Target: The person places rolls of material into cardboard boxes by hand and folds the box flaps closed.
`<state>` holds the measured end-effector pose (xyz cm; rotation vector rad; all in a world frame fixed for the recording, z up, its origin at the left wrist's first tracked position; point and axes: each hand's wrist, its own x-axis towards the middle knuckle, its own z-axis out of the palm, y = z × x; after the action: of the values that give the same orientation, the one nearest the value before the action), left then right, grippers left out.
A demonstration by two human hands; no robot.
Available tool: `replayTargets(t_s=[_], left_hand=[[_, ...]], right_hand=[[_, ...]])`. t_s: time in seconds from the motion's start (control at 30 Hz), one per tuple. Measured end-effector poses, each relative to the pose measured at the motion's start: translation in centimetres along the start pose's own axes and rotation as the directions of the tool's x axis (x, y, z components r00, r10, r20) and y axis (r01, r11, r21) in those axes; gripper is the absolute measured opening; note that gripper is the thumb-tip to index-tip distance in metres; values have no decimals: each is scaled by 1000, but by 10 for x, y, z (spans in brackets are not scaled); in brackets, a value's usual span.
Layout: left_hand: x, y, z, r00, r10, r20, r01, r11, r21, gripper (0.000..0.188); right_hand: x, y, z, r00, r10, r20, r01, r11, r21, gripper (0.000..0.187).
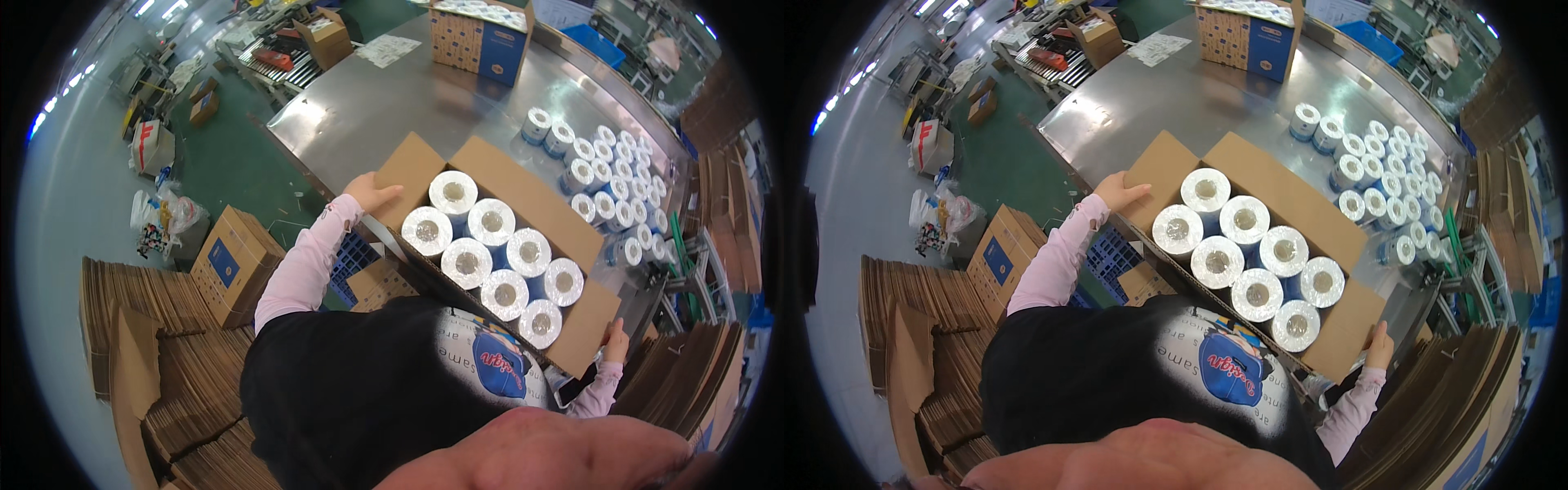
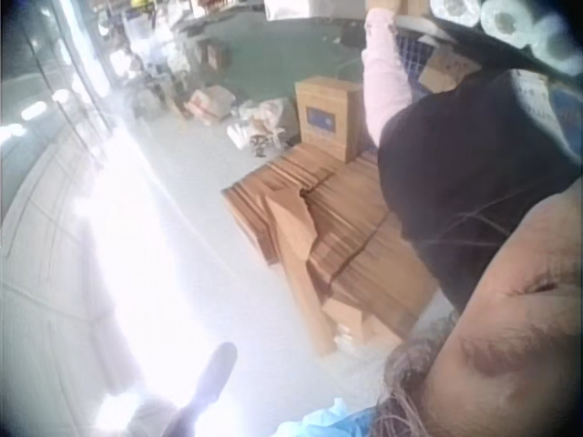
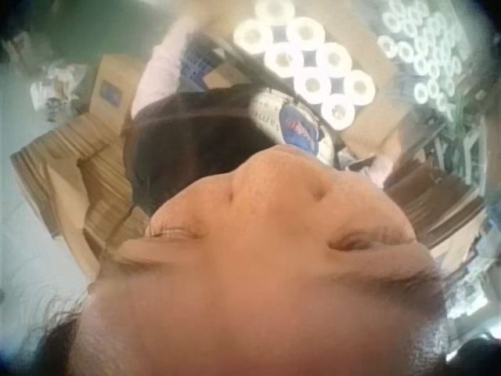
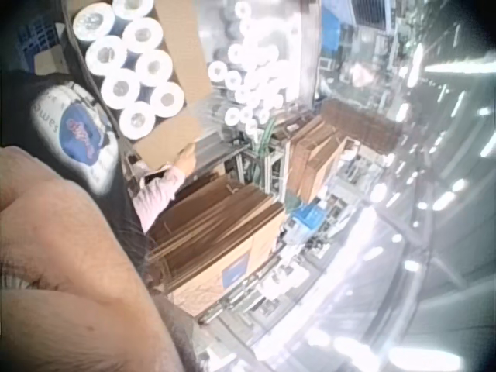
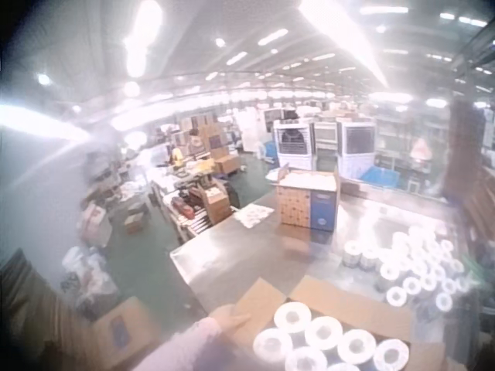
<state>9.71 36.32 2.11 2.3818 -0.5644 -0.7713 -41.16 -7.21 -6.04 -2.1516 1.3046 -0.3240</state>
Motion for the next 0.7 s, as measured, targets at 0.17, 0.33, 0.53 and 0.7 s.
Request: replayTargets(t_s=[0.17,0.33,0.53,0.7], left_hand=[[-60,112,10,844,250,475,-442,826,350,92],[-44,124,60,724,287,627,-619,672,407,71],[35,102,121,621,780,78,-703,511,495,87],[14,73,117,526,807,-268,-614,579,537,81]], right_hand=[[11,-90,69,911,-392,129,409,899,-155,39],[30,-197,126,715,-695,-73,697,717,3,18],[136,-160,102,886,-448,120,461,822,-335,44],[-4,-193,42,591,-790,-163,736,611,-292,28]])
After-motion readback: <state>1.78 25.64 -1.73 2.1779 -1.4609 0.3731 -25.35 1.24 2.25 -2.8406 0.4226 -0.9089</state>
